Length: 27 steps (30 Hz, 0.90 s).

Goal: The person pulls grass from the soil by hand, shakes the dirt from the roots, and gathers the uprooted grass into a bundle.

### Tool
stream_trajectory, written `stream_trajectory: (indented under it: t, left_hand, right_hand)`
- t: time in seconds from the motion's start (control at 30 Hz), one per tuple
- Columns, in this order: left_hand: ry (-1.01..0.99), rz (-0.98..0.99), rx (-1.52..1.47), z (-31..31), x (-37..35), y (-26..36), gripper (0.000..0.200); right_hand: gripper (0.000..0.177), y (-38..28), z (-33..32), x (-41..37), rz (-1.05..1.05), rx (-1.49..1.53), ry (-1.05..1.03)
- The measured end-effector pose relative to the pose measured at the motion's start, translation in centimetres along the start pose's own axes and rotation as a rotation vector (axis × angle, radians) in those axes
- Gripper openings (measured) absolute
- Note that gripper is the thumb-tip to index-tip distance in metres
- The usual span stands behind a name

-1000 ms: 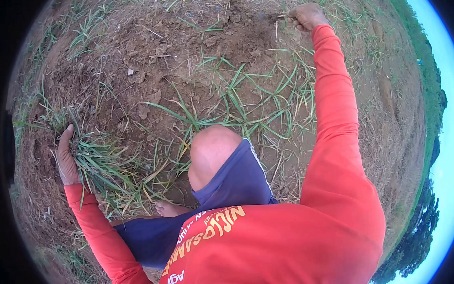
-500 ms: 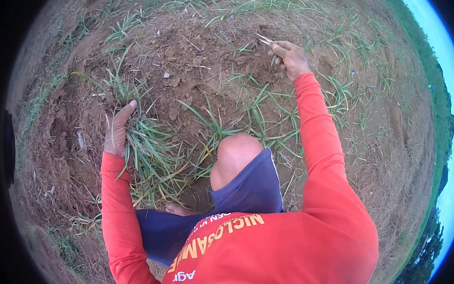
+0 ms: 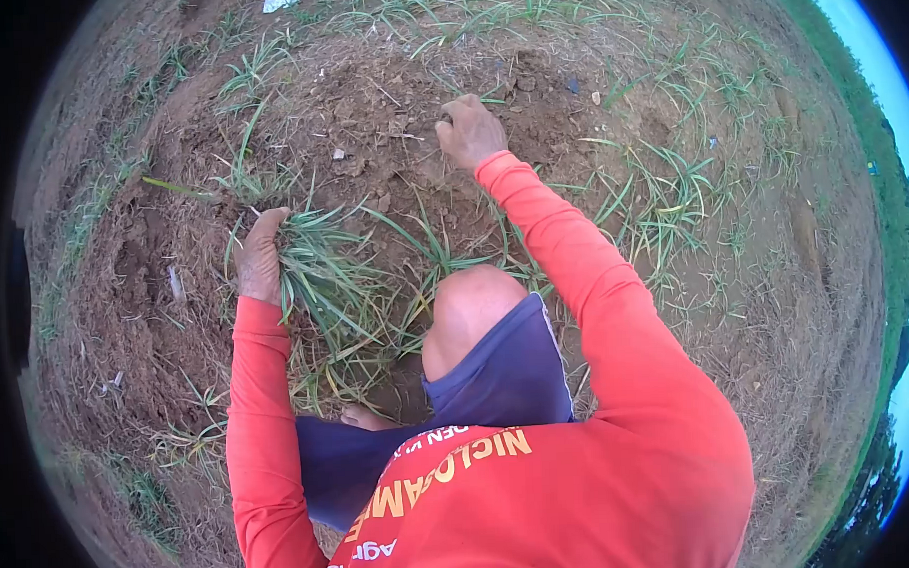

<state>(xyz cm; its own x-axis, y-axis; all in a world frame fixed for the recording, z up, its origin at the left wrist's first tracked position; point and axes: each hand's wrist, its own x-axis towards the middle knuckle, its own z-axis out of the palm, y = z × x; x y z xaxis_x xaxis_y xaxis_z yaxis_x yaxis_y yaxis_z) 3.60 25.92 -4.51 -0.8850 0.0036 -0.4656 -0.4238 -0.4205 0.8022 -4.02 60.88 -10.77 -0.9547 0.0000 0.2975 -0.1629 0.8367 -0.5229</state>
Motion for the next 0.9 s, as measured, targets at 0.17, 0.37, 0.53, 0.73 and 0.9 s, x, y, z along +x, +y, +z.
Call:
stream_trajectory:
  t: [0.17, 0.37, 0.53, 0.73, 0.9]
  left_hand:
    - [0.024, 0.123, 0.107, -0.9, -1.9, 3.8, 0.016]
    - [0.005, 0.149, 0.136, -2.4, -2.9, 7.6, 0.018]
    - [0.037, 0.178, 0.133, -3.0, -2.7, 8.1, 0.019]
    - [0.054, 0.173, 0.126, -2.5, -2.7, 7.9, 0.015]
    - [0.075, 0.145, 0.137, -2.2, -2.8, 7.8, 0.019]
  right_hand:
    - [0.037, 4.2, -1.2, 2.9, 0.222, -0.379, -0.108]
    - [0.038, 5.5, -4.1, 6.3, 0.263, -0.372, -0.495]
    - [0.034, 8.5, -2.4, 5.4, 0.255, -0.197, -0.303]
    - [0.032, 8.6, -2.8, 4.5, 0.275, -0.18, -0.168]
    - [0.031, 8.7, -2.1, 4.2, 0.239, -0.209, -0.074]
